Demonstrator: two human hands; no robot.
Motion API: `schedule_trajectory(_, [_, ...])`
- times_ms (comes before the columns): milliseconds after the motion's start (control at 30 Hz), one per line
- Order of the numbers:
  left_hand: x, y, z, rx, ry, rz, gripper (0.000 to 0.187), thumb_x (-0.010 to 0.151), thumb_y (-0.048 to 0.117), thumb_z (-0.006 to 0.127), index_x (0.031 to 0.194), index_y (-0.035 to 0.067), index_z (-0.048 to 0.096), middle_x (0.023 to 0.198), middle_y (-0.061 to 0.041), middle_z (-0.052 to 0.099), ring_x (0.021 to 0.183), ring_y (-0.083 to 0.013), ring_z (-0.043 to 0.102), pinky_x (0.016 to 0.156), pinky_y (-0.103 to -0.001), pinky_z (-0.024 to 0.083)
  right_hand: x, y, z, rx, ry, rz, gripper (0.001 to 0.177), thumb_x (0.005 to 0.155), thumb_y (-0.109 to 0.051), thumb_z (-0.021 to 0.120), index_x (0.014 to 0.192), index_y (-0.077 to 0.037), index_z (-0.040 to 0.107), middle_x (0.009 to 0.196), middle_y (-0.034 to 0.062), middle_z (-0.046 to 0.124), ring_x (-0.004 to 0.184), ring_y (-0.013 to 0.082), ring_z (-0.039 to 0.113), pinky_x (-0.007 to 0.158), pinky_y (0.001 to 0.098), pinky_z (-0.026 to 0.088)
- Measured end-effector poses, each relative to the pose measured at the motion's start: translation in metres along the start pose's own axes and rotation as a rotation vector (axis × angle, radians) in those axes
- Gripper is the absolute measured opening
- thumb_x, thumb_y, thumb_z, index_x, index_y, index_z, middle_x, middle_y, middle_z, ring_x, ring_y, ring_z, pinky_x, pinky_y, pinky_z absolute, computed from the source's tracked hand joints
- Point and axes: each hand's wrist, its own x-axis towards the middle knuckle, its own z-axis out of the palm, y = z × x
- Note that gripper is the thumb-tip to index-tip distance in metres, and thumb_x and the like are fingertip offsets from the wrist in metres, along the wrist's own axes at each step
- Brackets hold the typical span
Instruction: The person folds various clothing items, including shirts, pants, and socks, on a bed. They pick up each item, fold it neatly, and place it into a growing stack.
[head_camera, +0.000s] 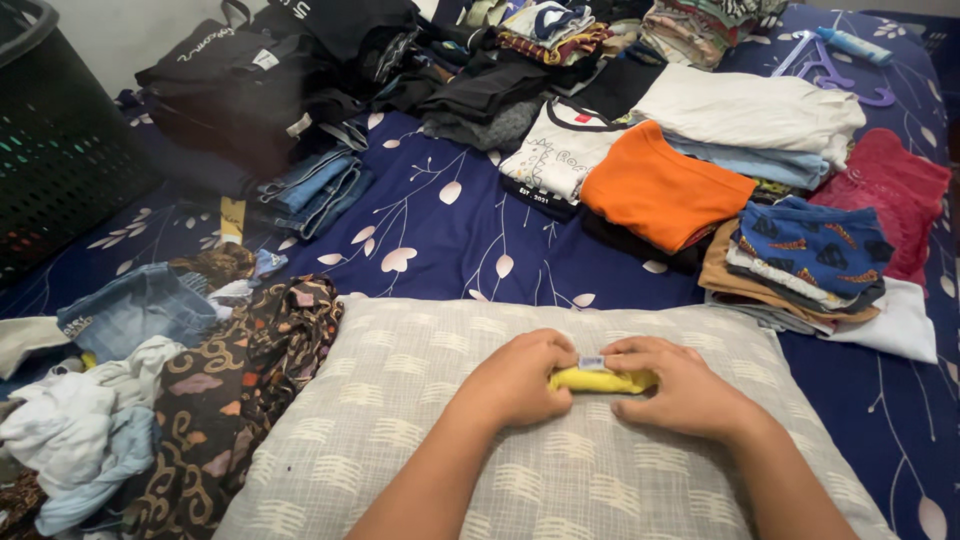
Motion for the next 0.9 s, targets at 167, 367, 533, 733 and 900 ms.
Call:
schedule_trajectory(167, [0.012, -0.004, -0.001, -0.122, 0.145, -0.285, 0.029, 0.086, 0.019, 0.068, 0.112, 0.013, 0.076, 0.102, -0.012, 0.075, 0.095, -0.0296, 0.074, 0.087, -0.038, 0.058, 0.011, 0.014, 0.017, 0.111, 0.196, 0.055, 0.032, 0.079, -0.022, 0.078, 0.109, -0.009, 0.079, 0.090, 0.0042, 0.077, 0.082, 0.0187, 0.070, 0.079, 0.0327, 0.056])
schedule_trajectory(367, [0.026, -0.013, 0.007, -0.903, 0.367, 0.123, 0.046, 0.085, 0.026, 0.076, 0.124, 0.004, 0.065, 0.115, -0.006, 0.072, 0.108, -0.0114, 0.067, 0.095, -0.030, 0.054, 0.015, 0.029, 0.018, 0.642, 0.349, 0.001, 0.022, 0.091, -0.019, 0.072, 0.104, -0.002, 0.077, 0.083, 0.0037, 0.076, 0.075, 0.0127, 0.067, 0.071, 0.0299, 0.053])
schedule_trajectory(533, [0.034, -0.022, 0.022, -1.327, 0.339, -0.075, 0.032, 0.104, 0.032, 0.060, 0.113, 0.002, 0.066, 0.106, -0.009, 0.073, 0.098, -0.0149, 0.068, 0.092, -0.032, 0.055, 0.007, 0.010, 0.031, 0.393, 0.484, -0.124, 0.023, 0.083, -0.005, 0.074, 0.106, 0.001, 0.075, 0.090, 0.0036, 0.076, 0.079, 0.0097, 0.070, 0.072, 0.0262, 0.056])
schedule_trajectory(733, [0.040, -0.040, 0.028, -1.721, 0.299, -0.069, 0.020, 0.108, 0.024, 0.051, 0.112, 0.006, 0.060, 0.097, -0.001, 0.067, 0.090, -0.0104, 0.065, 0.089, -0.028, 0.054, 0.012, 0.017, 0.039, 0.884, 0.408, -0.051, 0.036, 0.077, 0.008, 0.066, 0.111, -0.001, 0.074, 0.090, 0.0071, 0.076, 0.078, 0.0162, 0.071, 0.075, 0.0317, 0.060])
schedule_trajectory(900, [0.039, -0.035, 0.037, -1.443, 0.049, 0.129, 0.028, 0.112, 0.029, 0.054, 0.110, 0.004, 0.066, 0.093, -0.002, 0.068, 0.085, -0.0078, 0.063, 0.083, -0.023, 0.052, 0.012, 0.036, 0.044, 1.453, 0.266, -0.061, 0.015, 0.095, -0.012, 0.066, 0.104, -0.001, 0.070, 0.103, 0.0077, 0.073, 0.096, 0.0183, 0.069, 0.087, 0.0361, 0.056])
